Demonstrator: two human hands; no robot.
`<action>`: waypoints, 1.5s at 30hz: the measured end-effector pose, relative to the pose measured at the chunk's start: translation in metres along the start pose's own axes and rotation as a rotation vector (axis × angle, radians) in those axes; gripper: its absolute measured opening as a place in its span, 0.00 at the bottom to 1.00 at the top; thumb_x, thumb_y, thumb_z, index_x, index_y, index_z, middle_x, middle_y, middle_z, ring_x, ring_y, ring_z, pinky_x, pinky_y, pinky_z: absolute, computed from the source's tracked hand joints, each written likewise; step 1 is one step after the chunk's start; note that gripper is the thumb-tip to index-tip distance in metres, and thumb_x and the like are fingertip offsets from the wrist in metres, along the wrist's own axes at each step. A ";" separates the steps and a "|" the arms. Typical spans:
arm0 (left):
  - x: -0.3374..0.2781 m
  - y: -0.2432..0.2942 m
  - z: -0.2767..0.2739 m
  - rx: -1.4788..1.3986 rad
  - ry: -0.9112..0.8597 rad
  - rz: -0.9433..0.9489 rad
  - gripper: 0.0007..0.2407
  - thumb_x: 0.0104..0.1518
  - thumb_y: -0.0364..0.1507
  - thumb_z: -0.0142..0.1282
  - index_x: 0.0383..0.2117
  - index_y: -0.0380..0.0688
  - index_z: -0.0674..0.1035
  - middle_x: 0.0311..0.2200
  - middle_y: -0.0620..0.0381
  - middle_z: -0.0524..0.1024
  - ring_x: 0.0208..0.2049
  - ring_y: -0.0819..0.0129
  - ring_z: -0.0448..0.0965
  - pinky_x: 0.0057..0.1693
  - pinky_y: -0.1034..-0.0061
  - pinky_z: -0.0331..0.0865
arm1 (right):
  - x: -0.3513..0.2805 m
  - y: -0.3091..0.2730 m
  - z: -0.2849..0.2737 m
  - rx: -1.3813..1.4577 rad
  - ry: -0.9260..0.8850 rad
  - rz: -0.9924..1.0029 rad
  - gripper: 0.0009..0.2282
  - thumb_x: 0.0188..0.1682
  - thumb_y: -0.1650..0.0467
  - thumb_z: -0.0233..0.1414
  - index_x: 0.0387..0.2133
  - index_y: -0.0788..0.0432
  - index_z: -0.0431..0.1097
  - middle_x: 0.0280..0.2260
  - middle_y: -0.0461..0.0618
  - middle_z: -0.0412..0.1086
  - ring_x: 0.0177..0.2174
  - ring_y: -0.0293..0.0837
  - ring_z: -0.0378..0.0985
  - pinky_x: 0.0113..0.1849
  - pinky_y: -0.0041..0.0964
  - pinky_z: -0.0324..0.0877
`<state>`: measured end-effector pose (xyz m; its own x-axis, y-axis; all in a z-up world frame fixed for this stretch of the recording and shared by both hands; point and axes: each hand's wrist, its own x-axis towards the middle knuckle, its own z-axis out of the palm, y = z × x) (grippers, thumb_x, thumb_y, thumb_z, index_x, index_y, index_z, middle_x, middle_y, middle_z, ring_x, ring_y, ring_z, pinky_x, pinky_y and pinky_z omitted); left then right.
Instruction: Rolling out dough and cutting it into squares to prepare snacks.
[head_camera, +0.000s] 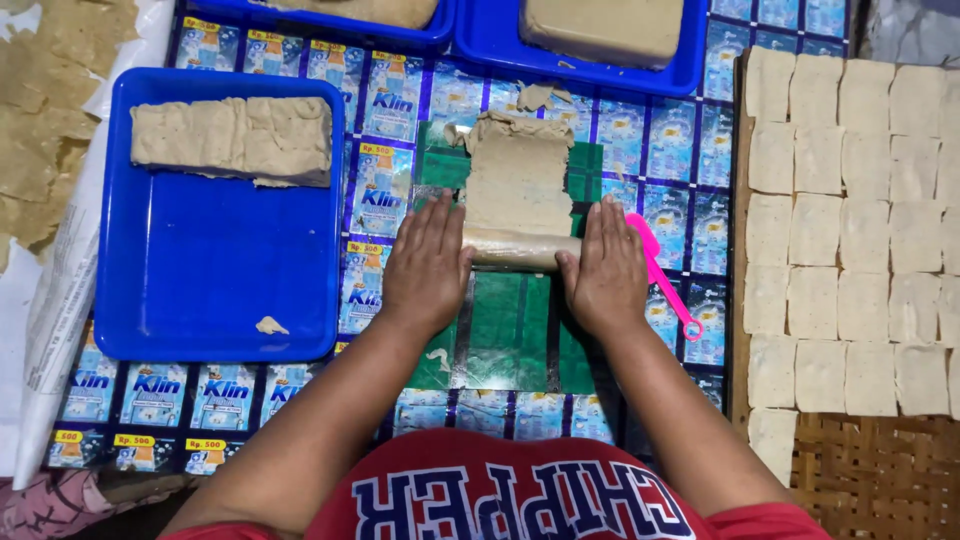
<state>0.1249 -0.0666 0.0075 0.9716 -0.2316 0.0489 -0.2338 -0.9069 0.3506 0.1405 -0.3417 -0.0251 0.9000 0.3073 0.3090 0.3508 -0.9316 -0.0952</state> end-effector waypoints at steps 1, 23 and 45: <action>0.010 -0.002 0.001 -0.001 0.001 -0.001 0.23 0.70 0.39 0.33 0.67 0.40 0.62 0.69 0.39 0.58 0.71 0.46 0.56 0.73 0.51 0.43 | 0.009 0.004 0.003 -0.001 0.000 -0.002 0.32 0.58 0.56 0.44 0.67 0.69 0.51 0.65 0.71 0.56 0.65 0.65 0.57 0.60 0.62 0.53; 0.149 -0.029 -0.004 0.079 0.124 -0.119 0.26 0.66 0.32 0.40 0.71 0.33 0.57 0.74 0.41 0.43 0.74 0.54 0.34 0.73 0.50 0.28 | 0.161 0.017 -0.013 0.066 -0.297 0.259 0.30 0.62 0.54 0.31 0.74 0.54 0.44 0.72 0.55 0.25 0.68 0.49 0.19 0.61 0.71 0.17; -0.058 0.004 0.005 0.035 0.037 0.023 0.23 0.71 0.36 0.34 0.72 0.46 0.56 0.72 0.45 0.52 0.73 0.49 0.48 0.75 0.56 0.37 | -0.041 -0.028 -0.020 0.031 0.044 -0.028 0.30 0.56 0.59 0.47 0.66 0.67 0.53 0.65 0.67 0.57 0.64 0.64 0.58 0.59 0.60 0.54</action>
<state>0.0678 -0.0587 0.0011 0.9665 -0.2401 0.0910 -0.2567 -0.9135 0.3157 0.0891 -0.3324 -0.0156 0.8779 0.3237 0.3527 0.3840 -0.9162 -0.1149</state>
